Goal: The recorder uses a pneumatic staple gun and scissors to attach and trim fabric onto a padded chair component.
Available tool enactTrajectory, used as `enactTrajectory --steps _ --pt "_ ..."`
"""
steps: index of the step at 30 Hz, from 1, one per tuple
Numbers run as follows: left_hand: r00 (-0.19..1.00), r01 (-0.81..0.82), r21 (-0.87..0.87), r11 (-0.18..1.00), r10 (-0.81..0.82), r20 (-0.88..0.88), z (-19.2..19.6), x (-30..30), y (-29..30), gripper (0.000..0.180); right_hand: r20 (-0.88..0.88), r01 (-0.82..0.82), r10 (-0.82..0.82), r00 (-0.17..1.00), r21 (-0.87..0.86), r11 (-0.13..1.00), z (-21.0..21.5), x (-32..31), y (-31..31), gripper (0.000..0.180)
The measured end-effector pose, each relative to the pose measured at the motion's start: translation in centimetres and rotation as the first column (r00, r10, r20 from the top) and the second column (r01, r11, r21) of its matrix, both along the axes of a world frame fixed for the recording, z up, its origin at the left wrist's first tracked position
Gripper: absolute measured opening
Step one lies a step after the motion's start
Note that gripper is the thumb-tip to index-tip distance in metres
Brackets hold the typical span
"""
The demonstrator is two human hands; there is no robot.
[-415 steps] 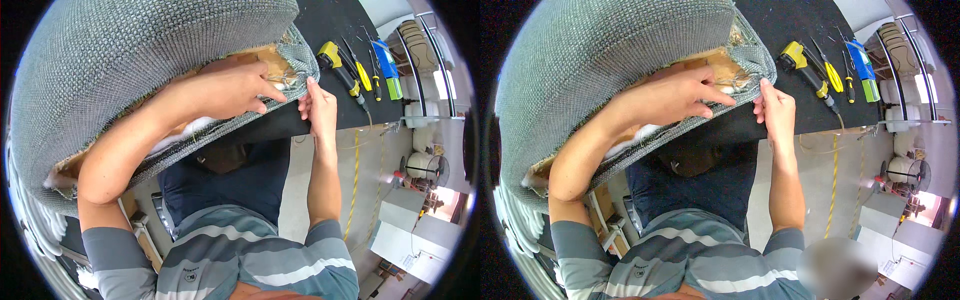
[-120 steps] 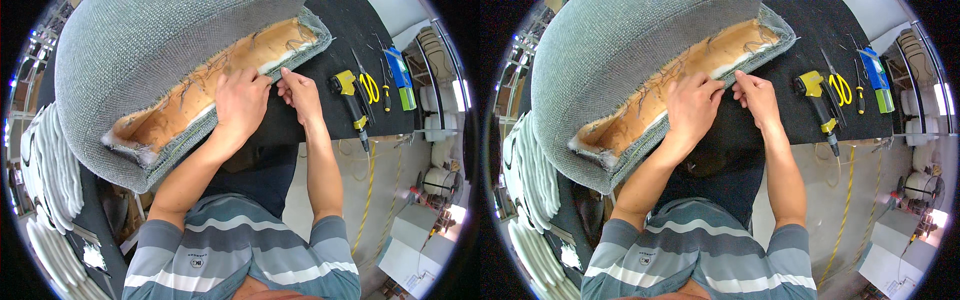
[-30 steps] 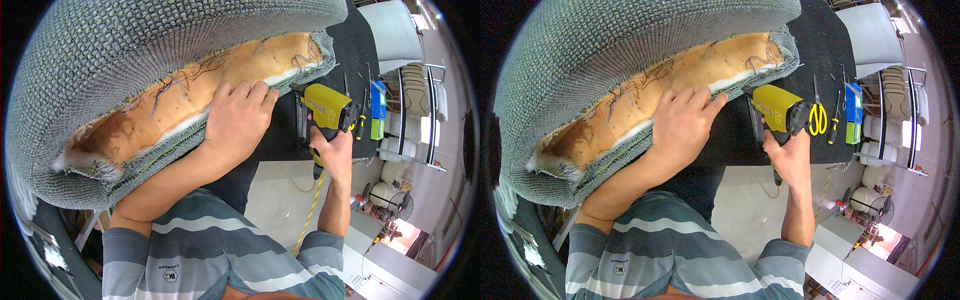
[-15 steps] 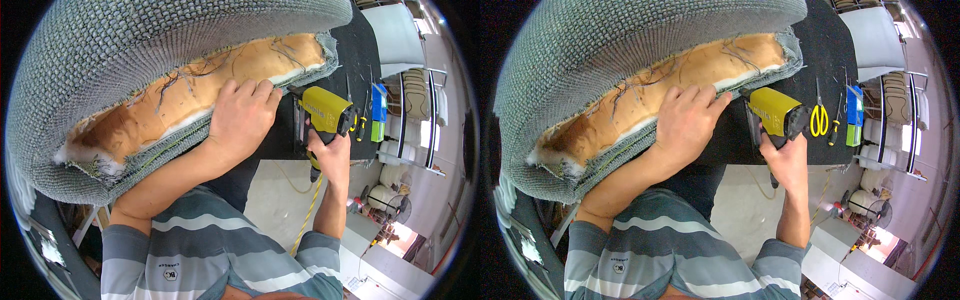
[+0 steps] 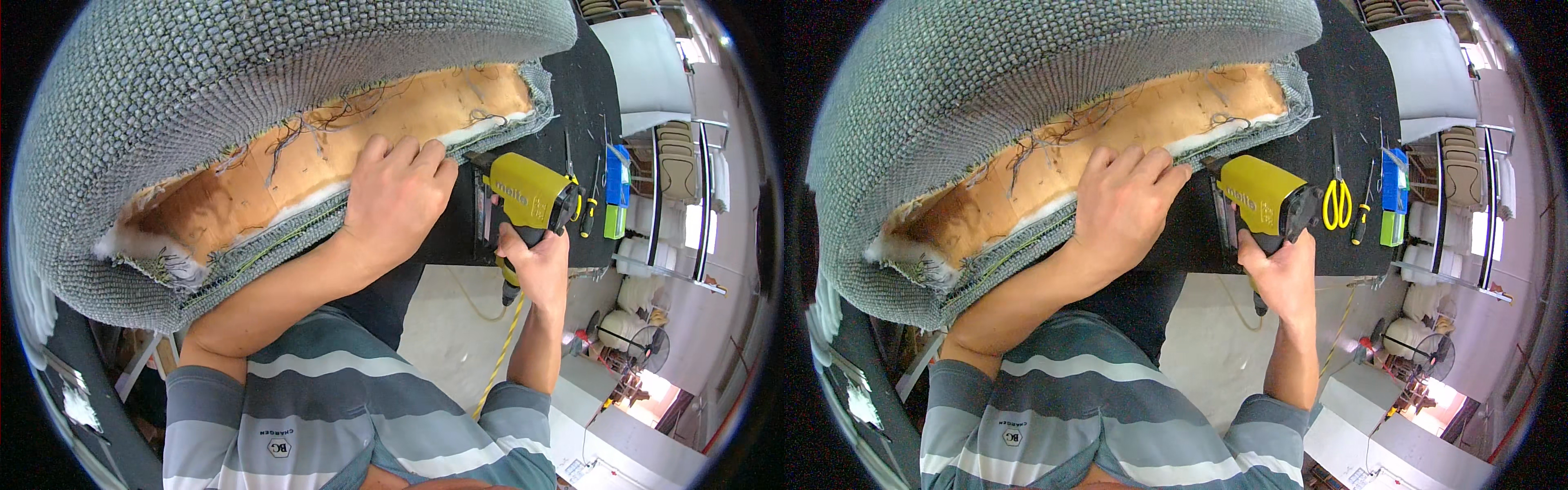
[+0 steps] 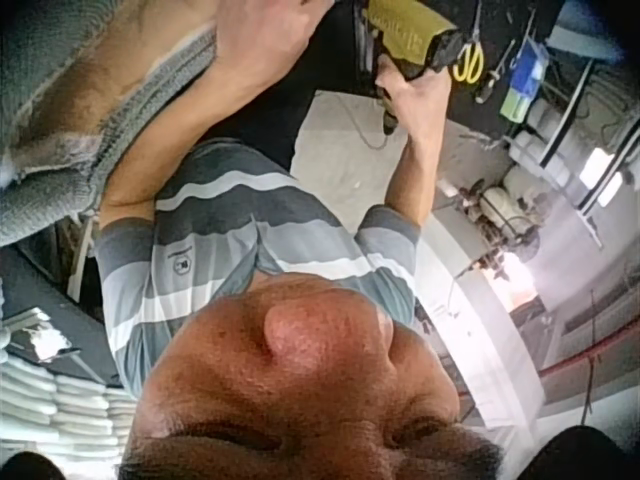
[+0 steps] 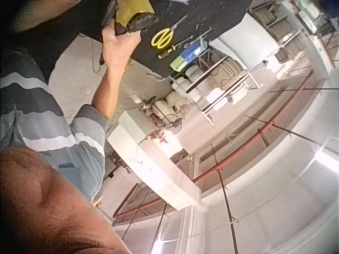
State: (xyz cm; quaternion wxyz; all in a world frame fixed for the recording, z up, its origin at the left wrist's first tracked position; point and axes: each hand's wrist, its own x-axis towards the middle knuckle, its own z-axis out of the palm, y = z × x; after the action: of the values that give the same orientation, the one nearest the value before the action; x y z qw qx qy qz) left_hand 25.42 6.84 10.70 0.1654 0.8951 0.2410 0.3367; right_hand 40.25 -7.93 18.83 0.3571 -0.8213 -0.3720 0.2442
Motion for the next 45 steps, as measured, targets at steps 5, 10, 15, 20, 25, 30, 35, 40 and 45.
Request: enactTrajectory --steps 5,10,15,20,25,30,35,40,45 --pt "1.0 0.015 -0.015 1.0 -0.016 -0.021 0.1 0.0 -0.1 0.019 -0.04 0.04 -0.041 0.998 -0.036 0.999 -0.2 -0.1 -0.3 0.031" --pt "1.0 0.007 -0.017 1.0 -0.007 -0.028 0.3 -0.1 0.0 0.019 0.068 -0.011 0.013 0.998 -0.033 0.999 -0.2 -0.4 0.2 0.03" --pt "0.999 -0.037 -0.03 0.999 0.037 0.022 0.0 -1.1 -0.2 0.017 0.024 0.019 -0.018 1.0 -0.044 0.999 -0.4 -0.6 0.0 0.032" --pt "0.999 -0.048 0.004 0.999 0.047 0.027 -0.2 -1.3 -0.3 0.016 0.036 -0.021 0.02 0.999 0.033 0.999 -0.4 -1.2 0.1 0.033" --pt "0.999 -0.031 -0.013 0.999 0.032 0.041 0.0 -1.4 -0.2 0.014 -0.007 -0.001 0.001 1.0 -0.023 1.0 -0.1 -1.8 0.1 0.033" --pt "0.999 -0.03 -0.015 0.999 0.031 0.042 -0.2 -1.2 -0.2 0.015 0.023 -0.012 0.013 1.0 -0.041 0.999 -0.1 -1.8 0.2 0.031" --pt "0.998 -0.039 -0.028 0.999 0.04 0.055 -0.1 -2.0 -0.2 0.011 0.014 -0.002 0.003 1.0 -0.018 1.0 -0.5 -2.1 0.1 0.031" --pt "0.998 -0.049 0.005 0.999 0.049 0.041 -0.2 -2.5 -0.2 0.007 -0.017 -0.032 0.032 0.999 0.017 0.999 -0.4 -2.1 0.1 0.033" --pt "0.998 -0.052 0.001 0.999 0.052 0.045 -0.3 -2.4 -0.2 0.007 -0.029 -0.043 0.044 0.999 0.034 0.998 -0.3 -2.9 0.0 0.034"
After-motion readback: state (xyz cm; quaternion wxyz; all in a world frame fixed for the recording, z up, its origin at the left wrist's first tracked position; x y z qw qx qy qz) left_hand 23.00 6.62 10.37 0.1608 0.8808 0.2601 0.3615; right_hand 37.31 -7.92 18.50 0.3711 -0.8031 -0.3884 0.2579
